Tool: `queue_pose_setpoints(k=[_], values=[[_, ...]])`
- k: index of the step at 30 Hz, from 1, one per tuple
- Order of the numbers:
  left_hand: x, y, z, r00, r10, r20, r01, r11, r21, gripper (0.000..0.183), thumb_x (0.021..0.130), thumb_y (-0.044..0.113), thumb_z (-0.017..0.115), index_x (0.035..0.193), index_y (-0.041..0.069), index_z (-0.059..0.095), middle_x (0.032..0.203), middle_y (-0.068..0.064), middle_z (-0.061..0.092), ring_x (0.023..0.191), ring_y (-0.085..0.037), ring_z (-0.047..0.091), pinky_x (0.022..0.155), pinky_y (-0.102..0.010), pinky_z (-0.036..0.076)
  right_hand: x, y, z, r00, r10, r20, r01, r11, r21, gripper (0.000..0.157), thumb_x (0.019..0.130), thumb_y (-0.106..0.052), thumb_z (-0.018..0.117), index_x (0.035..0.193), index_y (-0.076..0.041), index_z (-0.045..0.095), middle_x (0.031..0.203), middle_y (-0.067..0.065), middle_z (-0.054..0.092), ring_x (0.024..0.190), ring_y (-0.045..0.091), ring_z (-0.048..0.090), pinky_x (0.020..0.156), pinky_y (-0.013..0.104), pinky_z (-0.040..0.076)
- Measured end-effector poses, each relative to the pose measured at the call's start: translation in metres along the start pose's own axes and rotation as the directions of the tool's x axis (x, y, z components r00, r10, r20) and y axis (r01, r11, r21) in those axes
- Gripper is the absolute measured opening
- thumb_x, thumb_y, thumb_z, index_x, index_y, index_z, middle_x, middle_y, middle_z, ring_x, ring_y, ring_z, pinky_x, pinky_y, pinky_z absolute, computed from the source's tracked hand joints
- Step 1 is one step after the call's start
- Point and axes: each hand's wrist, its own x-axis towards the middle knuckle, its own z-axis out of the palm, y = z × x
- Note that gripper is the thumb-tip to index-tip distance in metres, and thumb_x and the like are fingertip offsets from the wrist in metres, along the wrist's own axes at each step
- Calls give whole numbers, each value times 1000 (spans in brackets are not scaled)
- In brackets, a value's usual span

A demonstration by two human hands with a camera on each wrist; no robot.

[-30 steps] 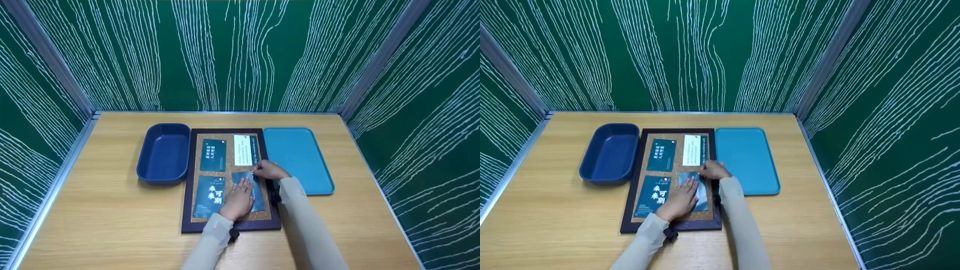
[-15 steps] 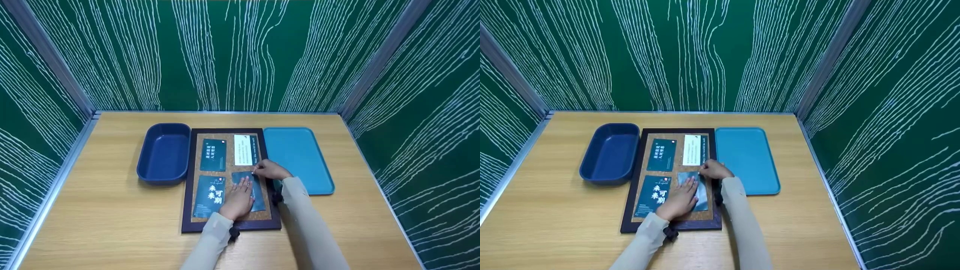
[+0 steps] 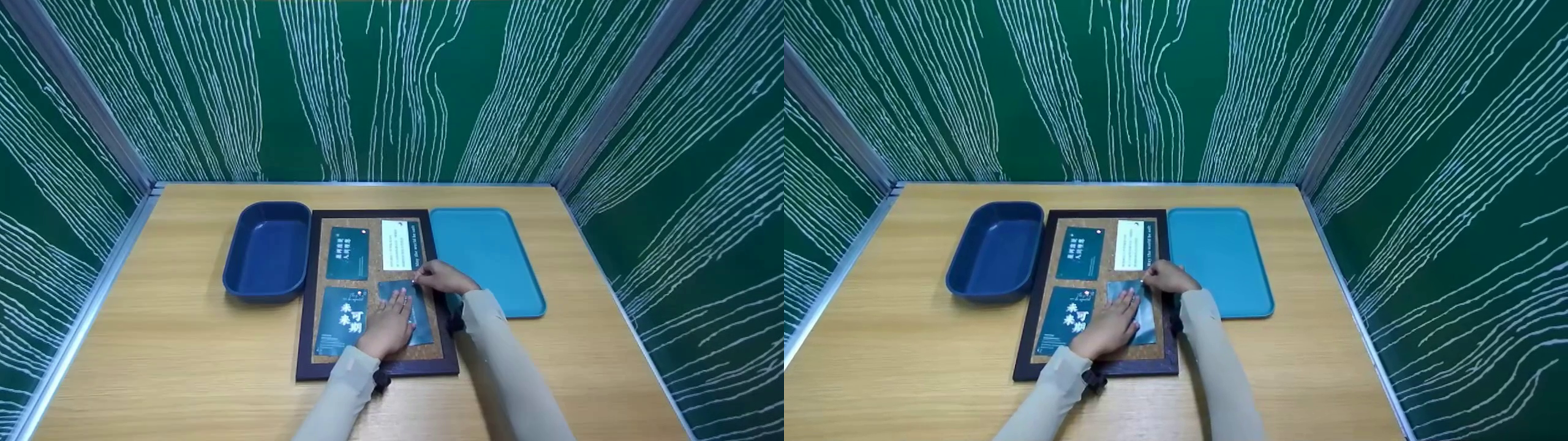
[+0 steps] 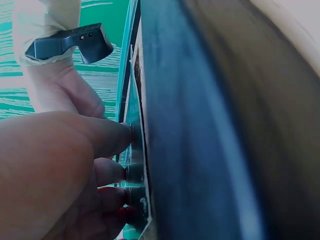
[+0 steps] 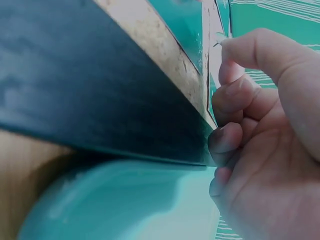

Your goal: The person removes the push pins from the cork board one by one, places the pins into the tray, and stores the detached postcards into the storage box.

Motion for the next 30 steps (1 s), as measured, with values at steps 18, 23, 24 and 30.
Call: queue_pose_setpoints(k=[18,23,24,30], values=[[3,-3,-6,998,7,67,-4,999,-34,59,101,34,44,152,9,27,161,-10,16,149,-25,15,122,-42,20,-5,6,-24,996,23,-82,-24,1000,-12,24,97,-21,52,103,-4,68,81,3,58,62,13,44,54,25,37],[5,-3,-9,996,11,84,-7,999,-51,59,101,32,45,152,8,27,161,-10,16,149,-25,15,121,-44,21,-8,9,-30,993,44,-109,-44,999,5,24,97,-21,52,103,-4,69,84,5,58,65,15,45,57,26,38],[5,-4,-9,996,12,86,-7,998,-55,59,101,32,45,152,8,27,161,-10,16,149,-26,15,121,-44,21,-9,11,-31,992,52,-116,-52,999,9,24,97,-22,52,102,-5,68,84,5,58,66,16,45,58,26,38],[2,-3,-9,997,21,71,-16,998,-65,57,101,29,46,150,6,30,160,-12,20,148,-27,19,120,-44,23,-13,25,-38,981,114,-160,-107,993,50,23,96,-28,53,103,-9,66,88,4,57,68,17,44,56,26,37]])
